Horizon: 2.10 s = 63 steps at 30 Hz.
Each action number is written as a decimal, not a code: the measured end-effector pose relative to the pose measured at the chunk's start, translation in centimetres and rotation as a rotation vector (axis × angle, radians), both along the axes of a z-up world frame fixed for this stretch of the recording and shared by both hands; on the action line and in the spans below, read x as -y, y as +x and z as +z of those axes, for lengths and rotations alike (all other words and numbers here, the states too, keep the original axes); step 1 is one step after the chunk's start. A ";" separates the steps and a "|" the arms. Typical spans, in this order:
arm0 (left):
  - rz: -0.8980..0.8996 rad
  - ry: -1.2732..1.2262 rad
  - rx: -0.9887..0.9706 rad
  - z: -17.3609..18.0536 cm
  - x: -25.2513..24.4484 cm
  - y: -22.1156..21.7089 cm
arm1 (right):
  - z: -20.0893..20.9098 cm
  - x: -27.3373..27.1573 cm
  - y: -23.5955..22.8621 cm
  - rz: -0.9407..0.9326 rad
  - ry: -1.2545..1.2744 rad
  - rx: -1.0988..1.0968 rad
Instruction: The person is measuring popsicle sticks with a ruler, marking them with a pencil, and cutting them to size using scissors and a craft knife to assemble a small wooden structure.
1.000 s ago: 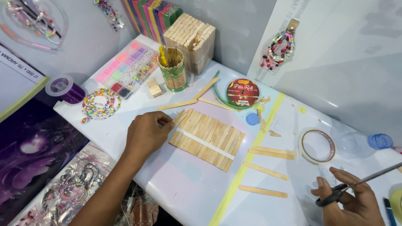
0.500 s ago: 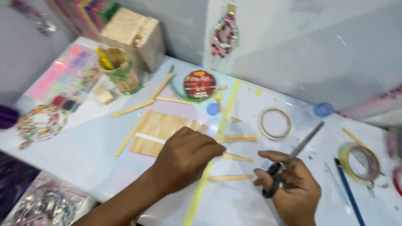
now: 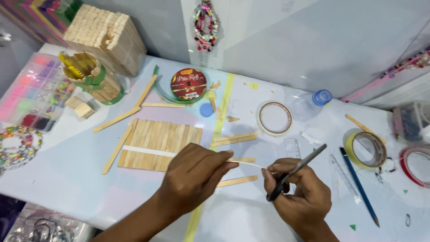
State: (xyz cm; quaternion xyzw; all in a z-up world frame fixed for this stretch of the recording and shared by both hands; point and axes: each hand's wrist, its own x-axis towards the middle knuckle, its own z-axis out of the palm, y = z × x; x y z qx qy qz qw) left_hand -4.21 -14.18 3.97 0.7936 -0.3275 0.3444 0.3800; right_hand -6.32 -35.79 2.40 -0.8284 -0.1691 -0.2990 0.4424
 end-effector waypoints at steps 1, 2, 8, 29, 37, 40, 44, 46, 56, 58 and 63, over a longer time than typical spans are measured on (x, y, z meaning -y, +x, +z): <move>0.010 0.003 0.001 -0.2 0.1 -0.1 | -0.4 0.2 -0.3 0.010 0.003 0.001; -0.014 -0.041 -0.051 -0.4 0.0 -0.2 | -0.8 0.2 -0.3 -0.053 0.059 -0.086; 0.155 -0.236 -0.273 -0.8 -5.1 0.6 | -0.1 -0.3 -0.4 -0.105 0.175 -0.214; 0.894 0.166 -1.102 -3.7 -17.1 0.2 | 0.7 -1.5 0.0 -0.201 0.121 -0.431; 0.894 0.086 -1.066 -3.6 -18.0 1.1 | 0.9 -1.5 0.2 -0.295 0.060 -0.539; 0.846 -0.084 -1.126 -3.2 -18.4 1.5 | 0.8 -1.5 0.2 -0.284 0.087 -0.532; 0.787 -0.352 -1.161 -3.1 -18.7 1.7 | 0.8 -1.3 0.3 -0.281 0.073 -0.567; 0.783 -0.394 -1.133 -3.0 -18.5 1.7 | 0.9 -1.4 0.3 -0.275 0.060 -0.575; 0.208 0.084 -0.272 -3.7 -8.2 0.4 | 0.2 -1.2 0.2 -0.115 0.199 -0.554; 0.100 0.218 -0.050 -2.6 -5.5 0.2 | -0.3 -0.9 0.0 -0.051 0.254 -0.518; -0.117 0.235 0.175 0.3 -1.4 0.1 | -2.0 -0.3 -0.8 0.085 0.229 -0.292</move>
